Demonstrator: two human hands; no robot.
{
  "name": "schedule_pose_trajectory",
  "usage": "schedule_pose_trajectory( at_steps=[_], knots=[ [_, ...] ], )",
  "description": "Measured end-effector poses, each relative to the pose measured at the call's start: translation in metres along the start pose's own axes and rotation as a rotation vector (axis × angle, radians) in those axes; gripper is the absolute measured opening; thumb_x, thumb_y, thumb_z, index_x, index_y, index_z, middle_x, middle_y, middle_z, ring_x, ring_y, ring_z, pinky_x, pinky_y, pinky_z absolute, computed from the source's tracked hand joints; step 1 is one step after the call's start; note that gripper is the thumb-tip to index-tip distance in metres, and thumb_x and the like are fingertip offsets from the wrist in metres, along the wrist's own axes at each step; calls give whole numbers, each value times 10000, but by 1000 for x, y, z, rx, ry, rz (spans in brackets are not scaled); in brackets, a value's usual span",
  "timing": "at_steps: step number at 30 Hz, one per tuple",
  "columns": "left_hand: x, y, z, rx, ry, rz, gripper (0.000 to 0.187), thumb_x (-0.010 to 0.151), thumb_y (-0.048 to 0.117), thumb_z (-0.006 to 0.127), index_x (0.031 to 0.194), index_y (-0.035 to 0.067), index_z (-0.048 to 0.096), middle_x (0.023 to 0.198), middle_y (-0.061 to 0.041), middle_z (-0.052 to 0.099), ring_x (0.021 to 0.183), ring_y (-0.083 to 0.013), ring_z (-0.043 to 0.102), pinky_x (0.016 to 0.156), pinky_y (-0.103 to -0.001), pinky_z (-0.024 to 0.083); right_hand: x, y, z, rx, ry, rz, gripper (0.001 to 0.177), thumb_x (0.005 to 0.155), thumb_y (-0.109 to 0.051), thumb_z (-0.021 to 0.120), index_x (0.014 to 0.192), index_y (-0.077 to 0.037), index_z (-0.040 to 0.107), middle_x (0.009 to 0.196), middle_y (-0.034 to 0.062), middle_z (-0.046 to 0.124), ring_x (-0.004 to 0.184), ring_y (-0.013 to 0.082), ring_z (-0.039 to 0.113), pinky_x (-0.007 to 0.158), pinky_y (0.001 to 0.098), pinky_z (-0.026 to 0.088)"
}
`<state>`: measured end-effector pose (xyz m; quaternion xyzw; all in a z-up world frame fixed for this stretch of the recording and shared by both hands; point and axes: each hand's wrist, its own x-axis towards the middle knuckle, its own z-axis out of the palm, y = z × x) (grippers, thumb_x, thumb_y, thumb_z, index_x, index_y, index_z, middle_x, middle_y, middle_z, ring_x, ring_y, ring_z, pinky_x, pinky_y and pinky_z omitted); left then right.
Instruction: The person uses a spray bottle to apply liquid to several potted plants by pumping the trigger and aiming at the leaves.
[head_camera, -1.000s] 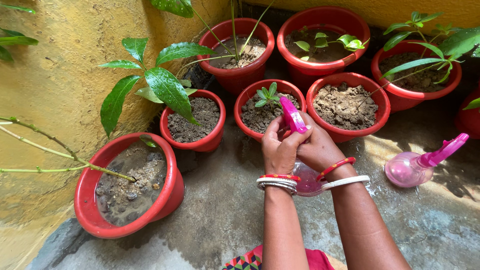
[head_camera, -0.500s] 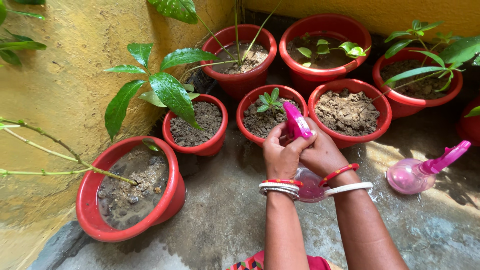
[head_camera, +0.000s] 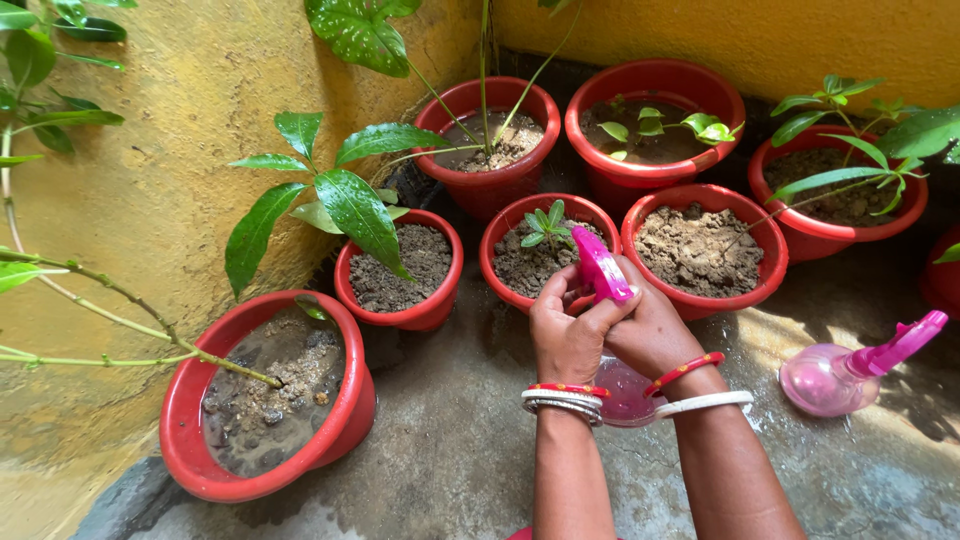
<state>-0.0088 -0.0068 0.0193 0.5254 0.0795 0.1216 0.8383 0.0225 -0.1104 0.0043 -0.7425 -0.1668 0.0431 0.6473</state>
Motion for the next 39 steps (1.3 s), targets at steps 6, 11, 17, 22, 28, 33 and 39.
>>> schedule_pose_trajectory(
  at_steps=[6, 11, 17, 22, 28, 33, 39],
  knots=[
    [-1, 12, 1, -73, -33, 15, 575, 664, 128, 856, 1182, -35, 666, 1069, -107, 721, 954, -167, 695, 866, -303, 580, 1, -10, 8, 41, 8, -27, 613, 744, 4, 713, 1338, -58, 572, 1133, 63, 693, 1062, 152, 674, 932, 301, 539],
    [-7, 32, 4, -8, 2, 65, 576, 661, 133, 849, 1187, -30, 682, 1113, -89, 698, 1001, -160, 677, 911, -304, 557, 1, -30, 8, -21, 6, -135, 663, 731, 18, 712, 1371, -46, 553, 1222, 73, 661, 1162, 160, 619, 983, 309, 495],
    [-15, 60, 10, -9, 19, 155, 529, 674, 132, 846, 1157, -30, 702, 1103, -88, 692, 1001, -154, 655, 913, -292, 536, -2, -69, 12, -6, -16, -142, 749, 731, 3, 703, 1449, -79, 504, 1268, 61, 656, 1177, 153, 607, 991, 306, 482],
    [-26, 104, 7, -11, 10, 206, 498, 678, 129, 836, 1137, -15, 708, 1066, -78, 706, 954, -152, 663, 872, -293, 550, 1, -106, 27, 50, -58, -296, 785, 731, 13, 674, 1478, -61, 442, 1304, 62, 629, 1218, 155, 588, 1031, 306, 457],
    [-41, 167, -8, -55, 57, 199, 484, 669, 110, 833, 1123, 11, 694, 1018, -73, 713, 909, -143, 684, 803, -280, 580, 4, -162, 57, -11, -164, -167, 751, 729, 16, 717, 1440, -90, 499, 1140, 58, 711, 1057, 154, 680, 916, 315, 548],
    [-48, 225, -29, 122, 57, 300, 433, 707, 150, 830, 1089, -9, 701, 953, -85, 750, 816, -148, 708, 747, -283, 581, 24, -193, 86, 335, -452, -272, 727, 776, 31, 662, 1464, -63, 448, 1151, 73, 679, 1070, 148, 663, 943, 317, 555],
    [-40, 298, -51, 420, 122, 429, 418, 704, 275, 862, 981, -12, 736, 946, -100, 771, 817, -162, 723, 763, -296, 585, 63, -242, 113, 190, -507, -376, 574, 806, -20, 688, 1365, -79, 575, 1144, 23, 681, 1043, 105, 621, 914, 309, 541]
  ],
)
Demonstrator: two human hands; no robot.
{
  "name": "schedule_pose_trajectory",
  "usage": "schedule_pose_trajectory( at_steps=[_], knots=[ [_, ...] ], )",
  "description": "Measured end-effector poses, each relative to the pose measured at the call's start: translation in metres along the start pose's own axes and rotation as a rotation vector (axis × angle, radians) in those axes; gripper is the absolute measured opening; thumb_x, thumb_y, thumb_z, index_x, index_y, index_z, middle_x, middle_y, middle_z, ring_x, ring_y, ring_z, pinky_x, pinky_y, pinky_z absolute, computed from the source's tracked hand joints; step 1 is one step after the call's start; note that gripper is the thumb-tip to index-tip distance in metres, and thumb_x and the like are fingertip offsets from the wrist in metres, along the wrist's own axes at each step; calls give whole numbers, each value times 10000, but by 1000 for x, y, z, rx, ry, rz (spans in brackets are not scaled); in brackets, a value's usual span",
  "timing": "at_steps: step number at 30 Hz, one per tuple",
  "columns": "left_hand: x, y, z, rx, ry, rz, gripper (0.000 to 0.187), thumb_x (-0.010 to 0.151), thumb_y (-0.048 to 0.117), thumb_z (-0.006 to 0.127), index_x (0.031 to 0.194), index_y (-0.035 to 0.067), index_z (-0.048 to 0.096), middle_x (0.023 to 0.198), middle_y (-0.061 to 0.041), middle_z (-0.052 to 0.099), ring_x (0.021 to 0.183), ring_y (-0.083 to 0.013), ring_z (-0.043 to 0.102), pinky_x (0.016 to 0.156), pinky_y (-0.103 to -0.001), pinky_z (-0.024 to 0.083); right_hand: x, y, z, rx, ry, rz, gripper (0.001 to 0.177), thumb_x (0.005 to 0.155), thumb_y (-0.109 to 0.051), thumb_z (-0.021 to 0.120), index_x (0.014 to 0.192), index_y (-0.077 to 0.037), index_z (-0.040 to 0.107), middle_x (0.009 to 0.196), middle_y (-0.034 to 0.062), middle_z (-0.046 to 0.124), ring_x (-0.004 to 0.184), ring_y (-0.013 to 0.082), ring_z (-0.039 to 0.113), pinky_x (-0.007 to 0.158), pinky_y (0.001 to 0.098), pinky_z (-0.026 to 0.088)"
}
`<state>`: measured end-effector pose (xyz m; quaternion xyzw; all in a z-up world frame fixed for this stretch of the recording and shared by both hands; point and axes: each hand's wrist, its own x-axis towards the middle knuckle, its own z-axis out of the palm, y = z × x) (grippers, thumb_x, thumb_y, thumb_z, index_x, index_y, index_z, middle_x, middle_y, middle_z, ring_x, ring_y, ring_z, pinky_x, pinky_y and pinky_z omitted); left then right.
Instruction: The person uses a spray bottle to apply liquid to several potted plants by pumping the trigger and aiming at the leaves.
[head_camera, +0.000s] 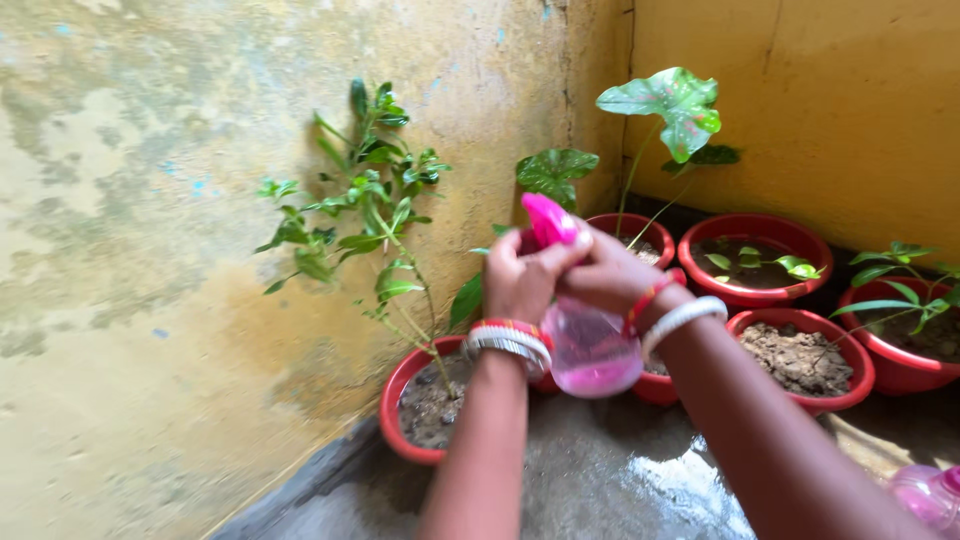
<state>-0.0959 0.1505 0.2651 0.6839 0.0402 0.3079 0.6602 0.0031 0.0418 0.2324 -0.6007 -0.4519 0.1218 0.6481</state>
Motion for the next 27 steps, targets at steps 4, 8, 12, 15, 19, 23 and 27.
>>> schedule_pose_trajectory(
  at_steps=[4, 8, 12, 15, 19, 23, 27],
  knots=[
    [34, 25, -15, -50, -115, -34, 460, 702, 308, 862, 1007, -17, 749, 971, -104, 779, 837, -164, 733, 786, -298, 595, 27, -29, 0, 37, -42, 211, 366, 894, -95, 706, 1248, -27, 639, 913, 52, 602, 794, 168, 536, 670, 337, 431],
    [36, 46, -8, -62, -157, -91, 514, 696, 345, 838, 1046, -22, 753, 959, -110, 773, 800, -169, 722, 731, -307, 581, 28, -61, -1, -50, -33, 47, 363, 838, -123, 745, 1184, -67, 651, 954, -25, 678, 844, 72, 615, 719, 259, 521],
    [39, 53, 8, -122, -104, -78, 560, 662, 350, 844, 1080, -6, 732, 967, -105, 758, 788, -161, 703, 696, -301, 553, 26, -86, -7, -116, 0, 30, 339, 855, -117, 740, 1167, -26, 644, 908, 26, 655, 790, 115, 605, 670, 287, 507],
    [56, 59, 17, -219, -186, -56, 566, 639, 306, 886, 1043, -47, 706, 967, -140, 746, 808, -196, 722, 742, -330, 601, 22, -102, -10, -82, 64, 33, 372, 829, -140, 743, 1180, -63, 645, 971, -16, 701, 868, 78, 655, 742, 259, 553],
    [75, 73, 28, -126, -240, 48, 543, 646, 295, 907, 1024, -48, 722, 971, -134, 749, 843, -180, 711, 790, -299, 579, 22, -124, -29, -192, 116, 70, 342, 850, -184, 744, 1169, -76, 683, 917, -8, 672, 814, 86, 603, 679, 274, 500],
    [86, 69, 27, -151, -364, 57, 532, 652, 298, 881, 1053, -19, 731, 980, -121, 759, 844, -173, 731, 802, -292, 598, 33, -116, -45, -230, 40, 97, 324, 843, -210, 770, 1128, -66, 714, 921, -23, 687, 824, 78, 608, 699, 266, 510],
    [95, 46, 25, -227, -313, -61, 548, 634, 272, 890, 1067, -11, 712, 973, -108, 754, 832, -177, 737, 778, -313, 606, 48, -80, -46, -121, 7, 248, 338, 867, -211, 776, 1151, -40, 710, 896, 24, 651, 785, 127, 584, 681, 309, 491]
  ],
)
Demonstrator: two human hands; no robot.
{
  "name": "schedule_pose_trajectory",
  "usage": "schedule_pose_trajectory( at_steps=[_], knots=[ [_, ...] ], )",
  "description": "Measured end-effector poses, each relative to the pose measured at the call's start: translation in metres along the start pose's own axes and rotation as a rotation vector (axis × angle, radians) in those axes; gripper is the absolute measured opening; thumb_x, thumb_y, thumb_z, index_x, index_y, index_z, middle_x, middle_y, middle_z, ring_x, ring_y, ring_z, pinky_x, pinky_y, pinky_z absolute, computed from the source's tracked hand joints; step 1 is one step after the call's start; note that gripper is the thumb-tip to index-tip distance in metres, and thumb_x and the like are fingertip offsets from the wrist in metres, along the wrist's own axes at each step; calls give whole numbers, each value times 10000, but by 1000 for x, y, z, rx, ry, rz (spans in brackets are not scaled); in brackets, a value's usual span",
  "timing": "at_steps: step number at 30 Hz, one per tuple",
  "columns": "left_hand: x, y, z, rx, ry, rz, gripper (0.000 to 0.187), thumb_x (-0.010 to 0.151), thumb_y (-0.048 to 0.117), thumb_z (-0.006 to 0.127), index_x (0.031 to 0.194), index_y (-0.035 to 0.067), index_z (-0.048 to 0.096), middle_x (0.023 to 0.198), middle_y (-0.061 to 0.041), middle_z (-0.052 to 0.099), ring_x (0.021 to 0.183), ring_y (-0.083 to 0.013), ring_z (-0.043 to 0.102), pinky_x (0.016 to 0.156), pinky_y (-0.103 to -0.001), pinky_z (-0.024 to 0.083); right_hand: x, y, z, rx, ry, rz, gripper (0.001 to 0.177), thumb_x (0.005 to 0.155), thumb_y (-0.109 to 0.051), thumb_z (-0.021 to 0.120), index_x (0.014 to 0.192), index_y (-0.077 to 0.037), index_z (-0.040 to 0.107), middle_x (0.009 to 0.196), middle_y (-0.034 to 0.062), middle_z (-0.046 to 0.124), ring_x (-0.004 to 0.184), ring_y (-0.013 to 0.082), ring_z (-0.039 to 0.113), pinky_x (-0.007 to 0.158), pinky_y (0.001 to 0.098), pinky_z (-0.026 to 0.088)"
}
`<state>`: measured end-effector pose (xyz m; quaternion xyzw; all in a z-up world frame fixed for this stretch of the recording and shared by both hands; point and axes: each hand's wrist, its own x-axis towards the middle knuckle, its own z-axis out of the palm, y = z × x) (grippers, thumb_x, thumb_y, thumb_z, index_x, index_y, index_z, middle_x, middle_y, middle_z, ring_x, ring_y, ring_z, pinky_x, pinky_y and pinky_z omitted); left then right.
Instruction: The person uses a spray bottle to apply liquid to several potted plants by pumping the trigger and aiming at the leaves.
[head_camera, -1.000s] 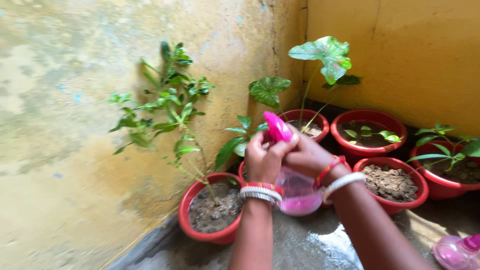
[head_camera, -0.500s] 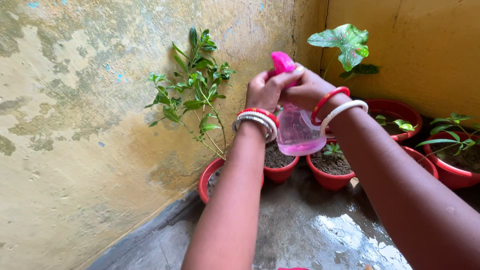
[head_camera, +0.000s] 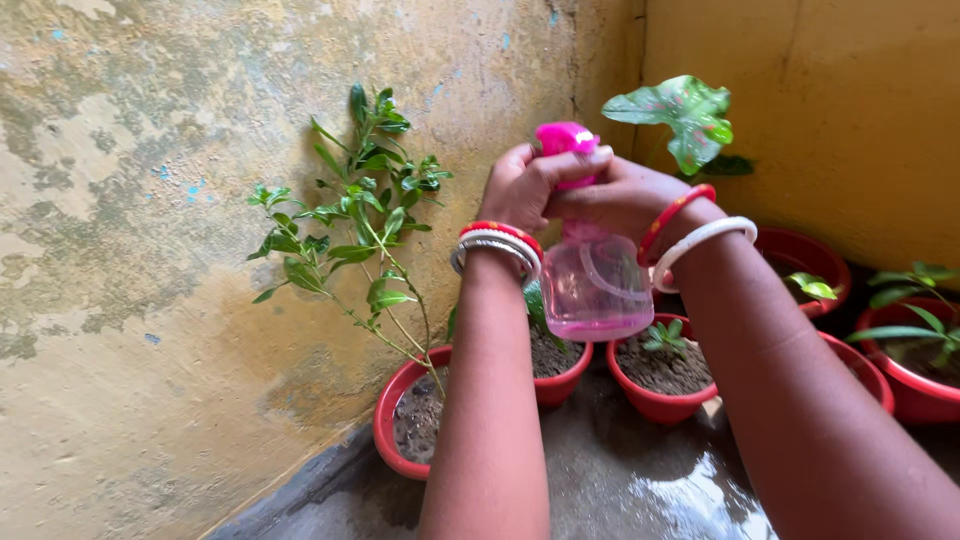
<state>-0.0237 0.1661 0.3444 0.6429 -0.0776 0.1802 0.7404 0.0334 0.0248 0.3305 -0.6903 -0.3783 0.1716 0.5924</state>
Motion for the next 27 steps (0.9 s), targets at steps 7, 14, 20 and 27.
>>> schedule_pose_trajectory(
  at_steps=[7, 14, 20, 27],
  knots=[
    [-6, -33, -8, 55, 233, -100, 574, 662, 315, 848, 1117, 11, 676, 967, -108, 735, 799, -194, 708, 686, -342, 565, 34, 43, 2, 2, -80, 10, 392, 831, -172, 737, 1200, -48, 695, 958, 43, 714, 841, 124, 657, 727, 309, 540],
    [-14, -24, -15, -1, 298, -71, 591, 663, 325, 855, 1082, -45, 666, 978, -163, 731, 815, -232, 737, 730, -341, 613, 55, 52, 15, 0, -112, -106, 317, 863, -140, 727, 1156, -43, 656, 956, 28, 696, 838, 114, 635, 720, 308, 543],
    [-29, -13, -13, 11, 215, -205, 573, 663, 375, 851, 1038, -30, 697, 927, -168, 743, 751, -246, 738, 669, -361, 617, 37, 34, 11, -22, -184, 89, 265, 857, -186, 730, 1074, -44, 677, 895, 53, 723, 783, 135, 678, 689, 311, 572],
    [-23, -23, -4, 69, 97, -187, 542, 707, 386, 840, 1061, -2, 704, 949, -140, 743, 784, -225, 724, 686, -354, 601, 23, 40, -1, -179, -140, -2, 302, 836, -193, 779, 1089, -51, 693, 952, 41, 745, 872, 115, 669, 751, 318, 565]
  ],
)
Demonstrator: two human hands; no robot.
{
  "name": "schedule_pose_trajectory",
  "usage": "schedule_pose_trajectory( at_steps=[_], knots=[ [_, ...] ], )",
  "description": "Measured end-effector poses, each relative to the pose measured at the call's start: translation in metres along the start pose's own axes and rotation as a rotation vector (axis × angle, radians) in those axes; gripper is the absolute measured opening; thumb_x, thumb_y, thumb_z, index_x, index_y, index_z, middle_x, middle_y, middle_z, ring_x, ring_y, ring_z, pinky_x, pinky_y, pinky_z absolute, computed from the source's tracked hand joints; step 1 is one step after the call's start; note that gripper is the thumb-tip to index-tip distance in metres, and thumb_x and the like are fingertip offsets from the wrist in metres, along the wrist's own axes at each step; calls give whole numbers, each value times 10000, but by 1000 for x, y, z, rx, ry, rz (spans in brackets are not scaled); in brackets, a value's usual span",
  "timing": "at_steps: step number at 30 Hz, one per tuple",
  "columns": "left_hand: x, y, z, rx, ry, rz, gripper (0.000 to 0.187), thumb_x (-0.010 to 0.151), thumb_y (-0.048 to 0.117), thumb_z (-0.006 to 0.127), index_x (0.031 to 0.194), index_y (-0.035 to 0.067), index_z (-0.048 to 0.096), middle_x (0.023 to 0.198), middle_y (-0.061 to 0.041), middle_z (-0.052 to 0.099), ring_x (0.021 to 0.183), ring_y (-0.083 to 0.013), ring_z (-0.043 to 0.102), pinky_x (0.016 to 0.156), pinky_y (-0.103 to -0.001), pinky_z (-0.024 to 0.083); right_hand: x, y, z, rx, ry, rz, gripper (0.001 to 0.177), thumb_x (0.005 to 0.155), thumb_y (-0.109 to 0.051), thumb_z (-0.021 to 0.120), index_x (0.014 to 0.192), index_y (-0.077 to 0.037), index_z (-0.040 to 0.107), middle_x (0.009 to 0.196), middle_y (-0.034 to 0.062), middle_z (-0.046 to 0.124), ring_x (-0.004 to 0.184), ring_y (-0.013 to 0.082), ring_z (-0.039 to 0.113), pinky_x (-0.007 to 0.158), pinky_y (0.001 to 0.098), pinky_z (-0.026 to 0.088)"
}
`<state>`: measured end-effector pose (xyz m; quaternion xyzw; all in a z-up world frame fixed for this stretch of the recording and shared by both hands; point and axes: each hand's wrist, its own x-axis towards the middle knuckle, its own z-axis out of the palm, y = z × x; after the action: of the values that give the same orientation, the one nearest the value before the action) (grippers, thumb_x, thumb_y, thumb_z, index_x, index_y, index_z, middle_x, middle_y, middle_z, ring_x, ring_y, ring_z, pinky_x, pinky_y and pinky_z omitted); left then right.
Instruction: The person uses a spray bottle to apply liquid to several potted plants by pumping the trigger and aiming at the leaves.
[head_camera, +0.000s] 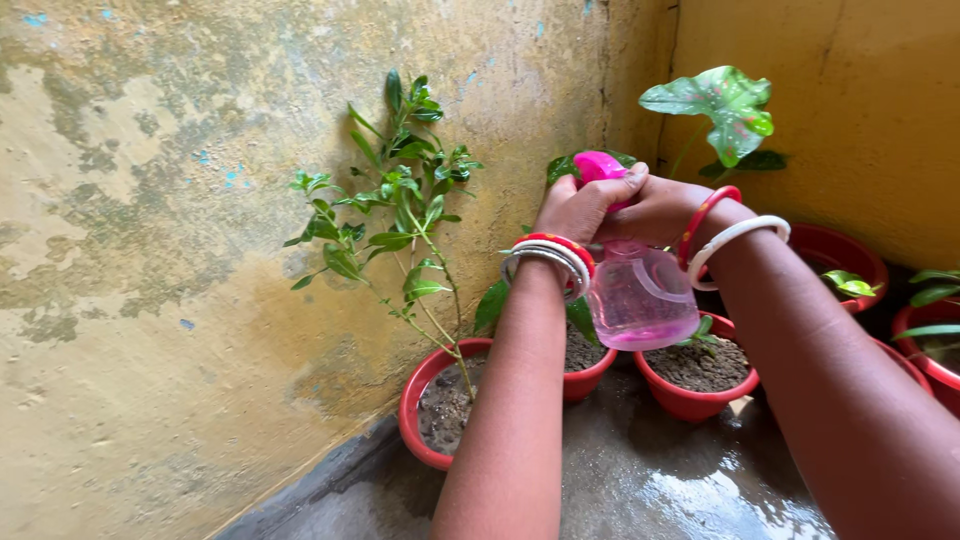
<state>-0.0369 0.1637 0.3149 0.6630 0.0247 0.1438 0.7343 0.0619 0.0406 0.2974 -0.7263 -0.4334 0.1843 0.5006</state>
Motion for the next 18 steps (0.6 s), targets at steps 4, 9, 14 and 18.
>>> schedule_pose_trajectory(
  at_steps=[4, 9, 14, 18],
  knots=[
    [6, -2, 3, -4, -71, 2, 546, 706, 380, 839, 1082, 11, 695, 961, -127, 737, 787, -205, 708, 691, -350, 585, -12, -8, -1, -25, 60, -2, 329, 819, -205, 787, 1107, -85, 680, 959, 27, 746, 887, 109, 666, 775, 318, 572],
    [22, -6, 6, 88, -91, 13, 514, 691, 318, 846, 1056, -13, 698, 952, -153, 745, 759, -215, 726, 674, -348, 607, -24, -11, -3, 33, 55, -94, 299, 784, -163, 816, 1046, -61, 714, 916, 22, 752, 847, 106, 683, 743, 305, 571],
    [26, -7, 6, 13, -132, -35, 490, 675, 320, 868, 990, -28, 727, 899, -144, 756, 738, -209, 732, 653, -329, 607, -28, -10, -9, 91, 55, -9, 290, 781, -150, 825, 1042, -64, 730, 864, 20, 721, 772, 101, 644, 657, 291, 533],
    [24, -5, 9, 65, -86, -68, 497, 678, 373, 877, 940, -26, 738, 834, -128, 745, 664, -187, 704, 588, -306, 571, -24, -8, -13, 177, -2, 8, 298, 770, -157, 818, 1044, -82, 726, 862, 9, 740, 769, 87, 658, 652, 268, 535]
  ],
)
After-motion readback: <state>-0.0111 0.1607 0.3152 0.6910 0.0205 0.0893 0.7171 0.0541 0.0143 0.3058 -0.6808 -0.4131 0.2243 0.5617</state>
